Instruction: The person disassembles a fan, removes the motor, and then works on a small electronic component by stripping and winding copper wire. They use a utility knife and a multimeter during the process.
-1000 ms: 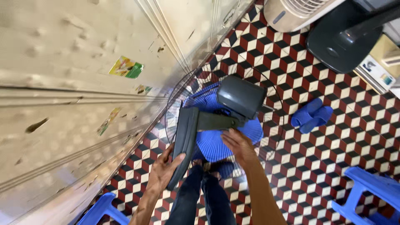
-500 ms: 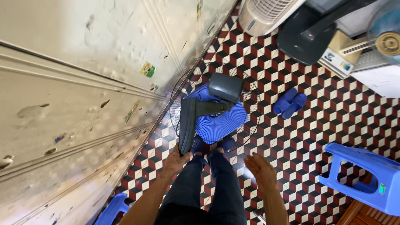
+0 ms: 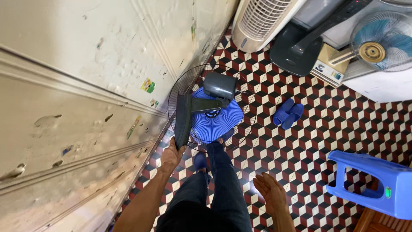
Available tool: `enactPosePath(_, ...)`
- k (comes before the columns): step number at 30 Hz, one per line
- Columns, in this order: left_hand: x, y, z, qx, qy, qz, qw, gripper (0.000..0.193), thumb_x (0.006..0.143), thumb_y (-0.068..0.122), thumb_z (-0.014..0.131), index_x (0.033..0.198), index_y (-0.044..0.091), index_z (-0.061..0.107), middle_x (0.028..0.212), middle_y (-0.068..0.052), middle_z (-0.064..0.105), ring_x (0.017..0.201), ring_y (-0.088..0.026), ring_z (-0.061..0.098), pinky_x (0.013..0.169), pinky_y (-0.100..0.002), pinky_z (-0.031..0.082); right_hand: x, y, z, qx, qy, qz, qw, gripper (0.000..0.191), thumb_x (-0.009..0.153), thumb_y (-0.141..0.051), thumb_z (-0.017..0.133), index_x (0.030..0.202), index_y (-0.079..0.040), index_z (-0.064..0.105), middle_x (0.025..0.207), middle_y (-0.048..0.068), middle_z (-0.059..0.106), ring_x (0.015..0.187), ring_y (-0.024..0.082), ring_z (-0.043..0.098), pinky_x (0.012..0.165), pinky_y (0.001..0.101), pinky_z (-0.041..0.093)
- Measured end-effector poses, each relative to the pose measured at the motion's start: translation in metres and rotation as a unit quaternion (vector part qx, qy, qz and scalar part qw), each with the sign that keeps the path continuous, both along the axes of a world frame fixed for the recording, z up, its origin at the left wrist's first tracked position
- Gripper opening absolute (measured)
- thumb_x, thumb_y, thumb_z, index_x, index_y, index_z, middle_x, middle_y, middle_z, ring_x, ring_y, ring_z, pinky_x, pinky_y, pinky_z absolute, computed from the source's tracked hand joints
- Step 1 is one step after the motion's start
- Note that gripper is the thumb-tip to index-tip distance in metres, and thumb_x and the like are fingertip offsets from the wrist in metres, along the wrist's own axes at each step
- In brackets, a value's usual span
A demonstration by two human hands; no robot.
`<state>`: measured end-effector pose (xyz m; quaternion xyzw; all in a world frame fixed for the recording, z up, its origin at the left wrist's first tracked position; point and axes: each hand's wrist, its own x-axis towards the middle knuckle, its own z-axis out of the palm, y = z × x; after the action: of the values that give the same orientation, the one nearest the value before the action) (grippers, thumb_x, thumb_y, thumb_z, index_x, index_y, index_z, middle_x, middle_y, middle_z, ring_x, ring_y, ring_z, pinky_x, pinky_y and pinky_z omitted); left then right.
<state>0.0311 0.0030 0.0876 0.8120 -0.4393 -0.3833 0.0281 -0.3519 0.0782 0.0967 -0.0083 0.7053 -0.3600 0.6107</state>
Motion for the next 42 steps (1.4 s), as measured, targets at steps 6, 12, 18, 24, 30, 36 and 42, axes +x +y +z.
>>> enactPosePath(6, -0.025, -0.004, 0.005, -0.012, 0.007, -0.012, 1.0, 0.084, 0.088, 0.055, 0.067, 0.15, 0.006, 0.038, 0.107, -0.026, 0.074, 0.103, -0.043, 0.071, 0.091, -0.051, 0.054, -0.014, 0.02, 0.001, -0.018, -0.001, -0.028, 0.999, 0.05, 0.096, -0.02, 0.062, 0.134, 0.011, 0.054, 0.124, 0.028, 0.067, 0.114, 0.039, 0.068, 0.099, 0.0445, 0.057)
enactPosePath(12, -0.054, 0.011, 0.041, -0.254, 0.04, -0.069, 0.964, 0.081, 0.089, 0.04, 0.074, 0.148, -0.003, 0.039, 0.134, -0.035, 0.056, 0.118, -0.051, 0.059, 0.098, -0.052, 0.047, -0.045, 0.066, 0.023, -0.057, -0.002, -0.072, 0.996, 0.045, 0.093, -0.015, 0.06, 0.132, 0.008, 0.058, 0.113, 0.022, 0.074, 0.102, 0.034, 0.075, 0.09, 0.0427, 0.06)
enactPosePath(18, -0.15, 0.033, 0.077, -0.244, 0.143, -0.185, 0.941, 0.039, 0.102, 0.029, 0.057, 0.136, 0.013, 0.067, 0.108, -0.018, 0.076, 0.099, -0.027, 0.075, 0.088, -0.038, 0.056, -0.083, 0.127, 0.061, -0.112, 0.079, -0.115, 0.984, 0.046, 0.095, -0.021, 0.06, 0.132, 0.006, 0.059, 0.096, 0.02, 0.078, 0.081, 0.027, 0.078, 0.07, 0.0354, 0.063)
enactPosePath(24, -0.296, 0.101, 0.074, -0.026, 0.27, -0.387, 0.882, 0.036, 0.102, 0.038, 0.055, 0.119, 0.013, 0.076, 0.085, -0.01, 0.083, 0.08, -0.02, 0.08, 0.073, -0.031, 0.059, -0.093, 0.24, 0.12, -0.063, 0.194, -0.174, 0.963, 0.046, 0.1, -0.037, 0.06, 0.096, 0.007, 0.075, 0.059, 0.012, 0.067, 0.045, 0.016, 0.062, 0.041, 0.0286, 0.05)
enactPosePath(30, -0.443, 0.229, 0.078, 0.026, 0.247, -0.57, 0.783, 0.063, 0.099, 0.054, 0.041, 0.105, 0.01, 0.086, 0.099, -0.009, 0.085, 0.098, -0.017, 0.079, 0.09, -0.03, 0.056, -0.149, 0.397, 0.127, -0.057, 0.208, -0.306, 0.927, 0.052, 0.104, -0.041, 0.056, 0.095, 0.007, 0.073, 0.062, 0.013, 0.069, 0.05, 0.017, 0.064, 0.047, 0.03, 0.053)
enactPosePath(36, -0.521, 0.371, 0.084, 0.153, 0.265, -0.668, 0.679, 0.072, 0.095, 0.065, 0.035, 0.131, 0.013, 0.07, 0.126, -0.011, 0.075, 0.11, -0.022, 0.075, 0.095, -0.035, 0.054, -0.16, 0.562, 0.097, -0.002, 0.2, -0.459, 0.865, 0.041, 0.098, -0.036, 0.056, 0.11, -0.001, 0.073, 0.083, 0.016, 0.076, 0.067, 0.02, 0.076, 0.06, 0.0326, 0.063)
enactPosePath(42, -0.558, 0.402, 0.059, 0.195, 0.205, -0.753, 0.594, 0.077, 0.091, 0.07, 0.037, 0.135, 0.013, 0.065, 0.119, -0.011, 0.075, 0.102, -0.024, 0.076, 0.089, -0.038, 0.056, -0.094, 0.658, 0.058, 0.117, 0.141, -0.585, 0.79, 0.036, 0.099, -0.03, 0.058, 0.108, 0.002, 0.072, 0.084, 0.014, 0.076, 0.071, 0.022, 0.073, 0.064, 0.0347, 0.061)
